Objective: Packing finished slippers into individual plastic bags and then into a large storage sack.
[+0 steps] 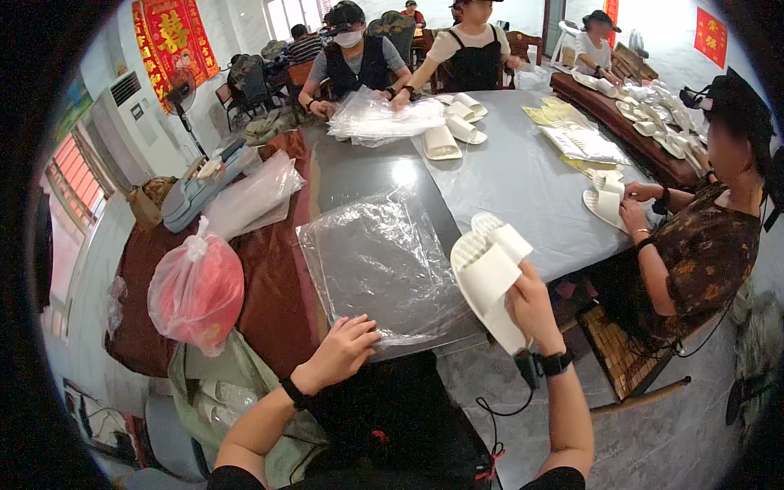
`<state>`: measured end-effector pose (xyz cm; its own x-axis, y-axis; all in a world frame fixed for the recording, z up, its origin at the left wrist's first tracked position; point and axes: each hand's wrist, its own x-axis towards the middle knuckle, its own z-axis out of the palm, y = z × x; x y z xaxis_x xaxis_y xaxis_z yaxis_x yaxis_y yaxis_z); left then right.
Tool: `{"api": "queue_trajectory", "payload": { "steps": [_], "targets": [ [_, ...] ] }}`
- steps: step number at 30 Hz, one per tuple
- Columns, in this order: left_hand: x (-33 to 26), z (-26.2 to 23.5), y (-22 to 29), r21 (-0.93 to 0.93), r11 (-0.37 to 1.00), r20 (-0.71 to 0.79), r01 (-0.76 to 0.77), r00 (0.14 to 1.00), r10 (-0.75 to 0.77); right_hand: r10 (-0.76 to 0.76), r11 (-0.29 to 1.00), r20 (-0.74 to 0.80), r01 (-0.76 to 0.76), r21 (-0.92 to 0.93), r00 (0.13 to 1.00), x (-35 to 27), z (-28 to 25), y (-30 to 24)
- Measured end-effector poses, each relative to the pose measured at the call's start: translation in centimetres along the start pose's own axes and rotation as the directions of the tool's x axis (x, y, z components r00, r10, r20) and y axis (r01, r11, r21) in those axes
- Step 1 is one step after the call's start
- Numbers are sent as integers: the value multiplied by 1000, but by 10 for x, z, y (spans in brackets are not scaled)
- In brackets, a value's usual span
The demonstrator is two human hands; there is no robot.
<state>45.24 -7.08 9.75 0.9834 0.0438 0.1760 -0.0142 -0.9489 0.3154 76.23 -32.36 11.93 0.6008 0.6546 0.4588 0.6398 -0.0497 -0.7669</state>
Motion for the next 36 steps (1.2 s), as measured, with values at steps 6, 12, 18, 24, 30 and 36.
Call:
{"api": "queue_trajectory", "payload": {
  "steps": [6, 12, 18, 24, 30, 36],
  "targets": [
    [1, 8, 0, -184, 981, -115, 58, 990, -80, 32, 996, -32, -29, 82, 999, -51, 10, -12],
    [0, 3, 17, -83, 996, -138, 38, 989, -49, 76, 997, -53, -76, -8, 996, -79, 2, -28],
    [-12, 16, 16, 1, 1000, -162, -12, 987, 12, 125, 992, -121, -123, 25, 985, -104, 4, -42],
    [-14, 12, 7, -170, 985, -398, -28, 916, -43, 152, 988, -213, -141, 67, 965, -121, 11, -56],
    [-9, -15, 12, -483, 869, -482, 106, 796, -366, 180, 976, -308, -131, 172, 934, -132, 16, -50],
    [-1, -35, 0, -677, 727, -586, -114, 680, -439, 140, 986, -308, -105, 128, 941, -130, 15, -60]
  ]
}}
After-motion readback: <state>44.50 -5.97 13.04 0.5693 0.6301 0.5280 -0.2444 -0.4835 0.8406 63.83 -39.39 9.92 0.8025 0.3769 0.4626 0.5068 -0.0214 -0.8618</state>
